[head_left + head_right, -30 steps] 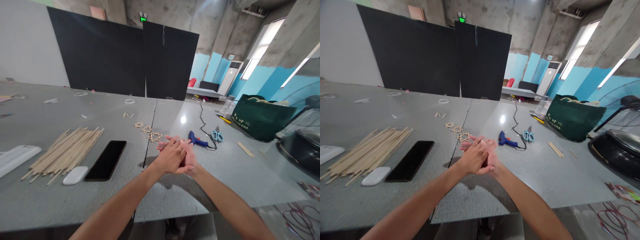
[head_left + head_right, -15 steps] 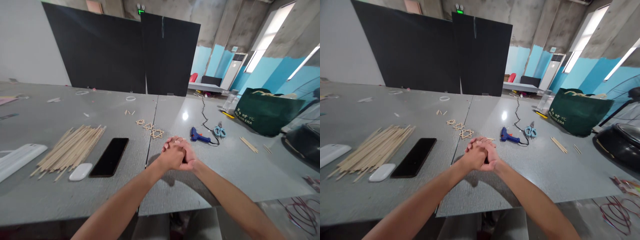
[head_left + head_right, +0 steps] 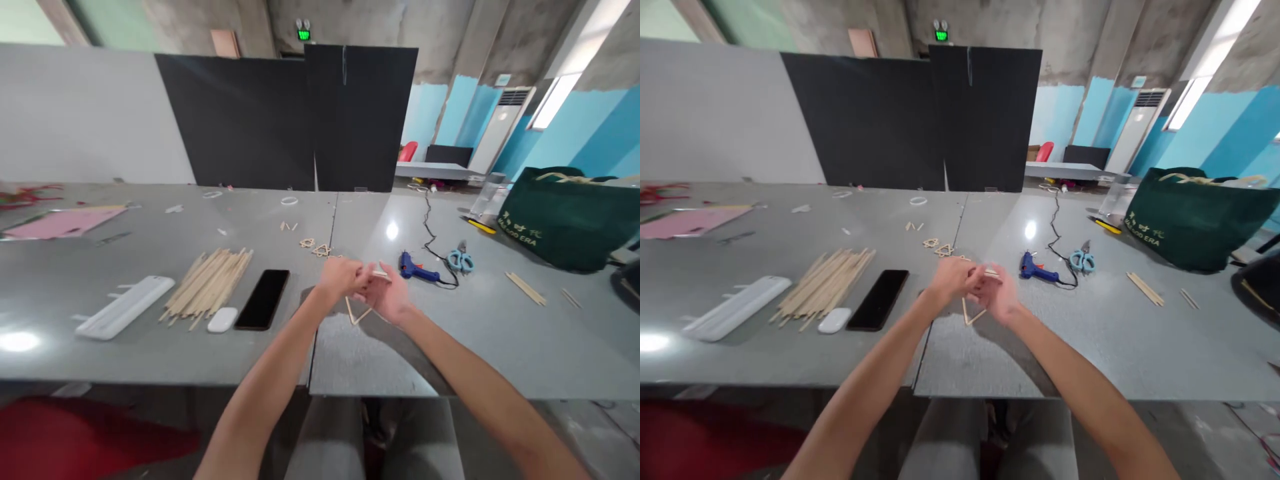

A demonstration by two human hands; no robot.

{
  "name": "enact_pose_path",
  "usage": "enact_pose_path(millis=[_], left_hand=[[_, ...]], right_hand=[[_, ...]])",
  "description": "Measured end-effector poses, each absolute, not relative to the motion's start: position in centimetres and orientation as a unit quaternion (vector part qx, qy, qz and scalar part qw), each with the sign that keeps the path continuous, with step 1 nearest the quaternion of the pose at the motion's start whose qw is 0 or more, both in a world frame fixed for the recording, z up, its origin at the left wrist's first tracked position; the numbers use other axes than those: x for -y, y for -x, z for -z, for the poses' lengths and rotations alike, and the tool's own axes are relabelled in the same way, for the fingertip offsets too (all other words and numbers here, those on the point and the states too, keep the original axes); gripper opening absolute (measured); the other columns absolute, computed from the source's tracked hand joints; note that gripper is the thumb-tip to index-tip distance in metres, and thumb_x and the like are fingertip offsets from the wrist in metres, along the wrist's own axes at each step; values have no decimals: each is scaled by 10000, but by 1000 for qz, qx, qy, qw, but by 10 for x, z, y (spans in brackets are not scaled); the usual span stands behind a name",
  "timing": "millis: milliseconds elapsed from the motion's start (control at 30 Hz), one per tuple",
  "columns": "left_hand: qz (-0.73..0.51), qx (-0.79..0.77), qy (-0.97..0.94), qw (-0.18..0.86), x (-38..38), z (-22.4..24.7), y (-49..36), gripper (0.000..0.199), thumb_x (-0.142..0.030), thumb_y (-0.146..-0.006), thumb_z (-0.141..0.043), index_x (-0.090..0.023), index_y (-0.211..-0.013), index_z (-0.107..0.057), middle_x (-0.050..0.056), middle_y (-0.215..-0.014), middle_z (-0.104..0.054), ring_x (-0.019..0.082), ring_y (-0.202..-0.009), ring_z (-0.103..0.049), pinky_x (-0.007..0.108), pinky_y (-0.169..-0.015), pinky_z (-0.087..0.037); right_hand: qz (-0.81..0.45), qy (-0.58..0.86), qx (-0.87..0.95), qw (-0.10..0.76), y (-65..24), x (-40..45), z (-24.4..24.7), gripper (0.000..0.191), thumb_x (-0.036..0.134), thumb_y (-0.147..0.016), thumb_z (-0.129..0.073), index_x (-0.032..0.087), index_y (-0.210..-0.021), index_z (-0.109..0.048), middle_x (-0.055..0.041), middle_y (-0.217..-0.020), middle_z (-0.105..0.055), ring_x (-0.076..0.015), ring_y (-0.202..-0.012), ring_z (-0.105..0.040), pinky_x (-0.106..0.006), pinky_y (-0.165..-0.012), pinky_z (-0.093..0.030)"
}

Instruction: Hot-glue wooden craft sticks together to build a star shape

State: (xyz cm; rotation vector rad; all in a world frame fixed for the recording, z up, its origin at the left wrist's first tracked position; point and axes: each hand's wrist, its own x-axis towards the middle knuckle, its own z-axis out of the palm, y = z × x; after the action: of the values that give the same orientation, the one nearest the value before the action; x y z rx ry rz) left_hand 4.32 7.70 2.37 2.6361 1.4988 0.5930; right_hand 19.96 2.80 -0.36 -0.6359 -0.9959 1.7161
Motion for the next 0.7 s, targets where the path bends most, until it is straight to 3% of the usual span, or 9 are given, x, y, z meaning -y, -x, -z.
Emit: enact_pose_path(millis=[67, 133, 233, 367, 567, 633, 700], left_hand=[[-230, -564, -793, 28, -87, -27, -29, 651, -548, -1129, -373, -196, -858, -849, 149, -906, -819, 261, -907, -753, 332, -775, -441], [-236, -603, -762, 13, -96, -27, -18, 667, -474, -1155, -322, -172, -875, -847, 173, -936, -817, 261, -923, -751, 335, -775, -426], [-225, -627, -746, 9, -105, -20, -9, 604, -400, -1151, -370, -171, -841, -836, 155, -892, -806, 237, -853, -736, 320, -731, -397], [-226, -618, -753, 15, -113, -7, -9, 553, -375, -1124, -457, -188, -724, -790, 117, -777, -767, 210, -757, -688, 302, -679, -364], [-312, -558, -769, -3, -105, -15, -18, 570, -310, -1097, -449, -191, -557, -588, 52, -573, -572, 169, -603, -526, 319, -617, -277], [-350, -517, -781, -14, -95, -27, -23, 615, -308, -1112, -363, -209, -513, -465, 15, -523, -442, 148, -542, -433, 326, -602, -244], [-377, -455, -806, -26, -79, -43, -30, 625, -317, -1114, -301, -227, -498, -354, -12, -509, -338, 132, -507, -349, 328, -593, -224]], right_hand=[[-697, 264, 405, 530, -214, -35, -1, 524, 674, -882, -583, 188, -1020, -722, -103, -869, -748, -210, -628, -615, -286, -500, -443], [-634, 289, 418, 582, -228, -42, -6, 469, 630, -884, -583, 198, -1009, -716, 1, -623, -614, -132, -404, -350, -257, -406, -285], [-583, 295, 413, 634, -244, -41, -11, 369, 599, -872, -634, 234, -922, -663, 73, -527, -452, -107, -386, -242, -248, -407, -208], [-534, 347, 440, 633, -259, 4, -8, 374, 584, -861, -742, 217, -870, -668, 83, -524, -400, -91, -407, -248, -242, -426, -179], [-478, 445, 500, 569, -289, 163, 33, 524, 658, -944, -760, 165, -774, -712, 68, -509, -354, -88, -480, -260, -247, -500, -219], [-439, 511, 554, 489, -300, 213, 60, 594, 721, -1036, -579, 180, -827, -708, 55, -538, -366, -108, -488, -299, -252, -503, -242], [-383, 585, 619, 358, -309, 250, 94, 607, 687, -1093, -450, 187, -904, -737, -16, -643, -559, -161, -573, -499, -281, -565, -397]])
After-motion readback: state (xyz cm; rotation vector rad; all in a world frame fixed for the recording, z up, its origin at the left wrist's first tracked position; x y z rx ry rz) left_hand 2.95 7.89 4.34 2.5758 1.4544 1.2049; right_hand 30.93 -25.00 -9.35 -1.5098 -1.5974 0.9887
